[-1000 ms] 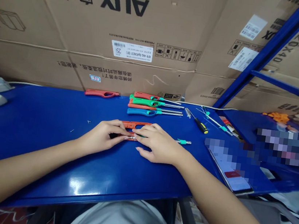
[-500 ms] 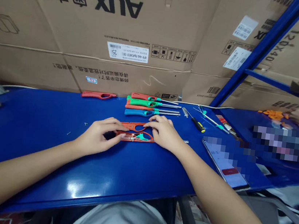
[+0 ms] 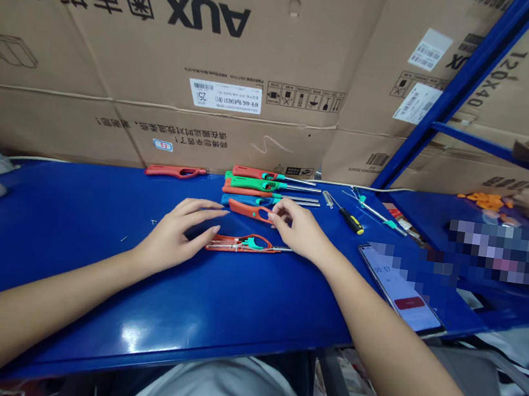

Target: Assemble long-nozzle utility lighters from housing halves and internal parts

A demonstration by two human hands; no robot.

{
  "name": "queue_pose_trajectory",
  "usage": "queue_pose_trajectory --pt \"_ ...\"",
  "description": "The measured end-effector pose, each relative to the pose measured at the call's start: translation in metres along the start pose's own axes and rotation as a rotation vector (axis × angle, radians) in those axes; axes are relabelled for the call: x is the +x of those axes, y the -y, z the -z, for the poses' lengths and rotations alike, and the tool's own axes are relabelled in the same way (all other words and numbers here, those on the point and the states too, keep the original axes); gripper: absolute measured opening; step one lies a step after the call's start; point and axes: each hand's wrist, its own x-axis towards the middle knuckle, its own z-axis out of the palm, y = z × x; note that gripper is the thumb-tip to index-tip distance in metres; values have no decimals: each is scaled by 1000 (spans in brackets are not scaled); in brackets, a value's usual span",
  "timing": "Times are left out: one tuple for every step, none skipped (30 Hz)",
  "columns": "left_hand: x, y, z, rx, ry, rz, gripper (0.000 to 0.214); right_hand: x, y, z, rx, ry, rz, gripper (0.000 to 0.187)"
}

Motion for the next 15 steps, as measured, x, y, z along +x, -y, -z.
queue_pose_trajectory --pt "0 0 0 24 -19 -18 31 1 1 -1 113 -9 -46 15" --pt "0 1 0 46 -32 -34 34 1 2 -1 212 -7 -86 17" --pt "0 1 0 63 -37 -48 37 1 3 -2 286 6 -116 19" --pt "0 2 0 70 -33 -60 39 1 4 -1 334 28 -137 21" --pt "0 2 0 65 -23 -70 39 1 5 -1 362 53 -151 23" --pt "-1 2 0 48 -8 -76 38 1 6 -1 379 81 -157 25" --pt "-1 2 -1 24 12 -79 36 0 7 0 385 111 -156 27" --pt "-1 2 -1 -4 34 -79 34 -2 8 0 374 139 -147 29" --pt "-1 1 -1 -28 52 -77 32 -3 9 1 341 164 -129 31" --pt "-2 1 -1 -47 70 -74 31 -4 11 1 280 185 -99 33" --pt "-2 0 -1 -58 86 -72 31 -6 12 2 195 201 -55 36" --pt "-2 -1 0 -62 102 -70 32 -7 13 3 95 214 -4 38" --pt "-2 -2 0 -62 118 -68 32 -9 14 3 -3 224 47 39" --pt "-1 -3 1 -61 135 -65 31 -10 15 4 -87 230 96 40" --pt "-1 -3 1 -58 154 -61 31 -11 16 5 -147 232 143 39"
